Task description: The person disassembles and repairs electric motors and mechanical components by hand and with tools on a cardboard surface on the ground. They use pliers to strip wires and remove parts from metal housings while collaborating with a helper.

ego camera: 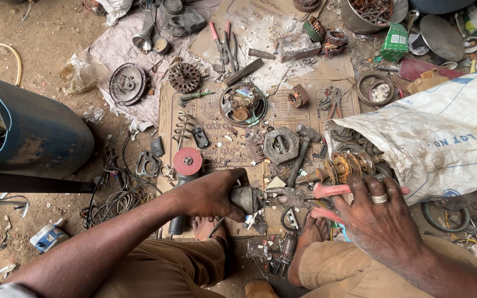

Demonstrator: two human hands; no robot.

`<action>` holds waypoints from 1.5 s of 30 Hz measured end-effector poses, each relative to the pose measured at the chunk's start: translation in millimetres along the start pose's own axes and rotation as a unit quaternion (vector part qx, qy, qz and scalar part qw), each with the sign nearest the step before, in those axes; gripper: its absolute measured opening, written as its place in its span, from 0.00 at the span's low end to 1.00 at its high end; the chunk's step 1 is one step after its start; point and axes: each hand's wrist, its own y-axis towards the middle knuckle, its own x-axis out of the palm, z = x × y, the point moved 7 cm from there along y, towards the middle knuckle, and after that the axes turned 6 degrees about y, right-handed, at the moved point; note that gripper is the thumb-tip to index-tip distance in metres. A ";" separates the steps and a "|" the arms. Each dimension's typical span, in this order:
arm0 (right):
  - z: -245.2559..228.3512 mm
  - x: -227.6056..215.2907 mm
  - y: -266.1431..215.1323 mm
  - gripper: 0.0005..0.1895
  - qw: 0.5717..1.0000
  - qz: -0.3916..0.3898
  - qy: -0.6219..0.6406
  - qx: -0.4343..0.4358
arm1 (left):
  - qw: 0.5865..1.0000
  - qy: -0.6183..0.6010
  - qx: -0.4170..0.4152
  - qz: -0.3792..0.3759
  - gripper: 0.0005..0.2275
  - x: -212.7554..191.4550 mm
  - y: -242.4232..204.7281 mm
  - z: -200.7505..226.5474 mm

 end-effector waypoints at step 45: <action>41.3 68.6 -21.8 0.24 0.959 -0.095 0.242 0.114 | 0.920 -0.324 -0.153 0.162 0.24 6.9 27.0 -51.9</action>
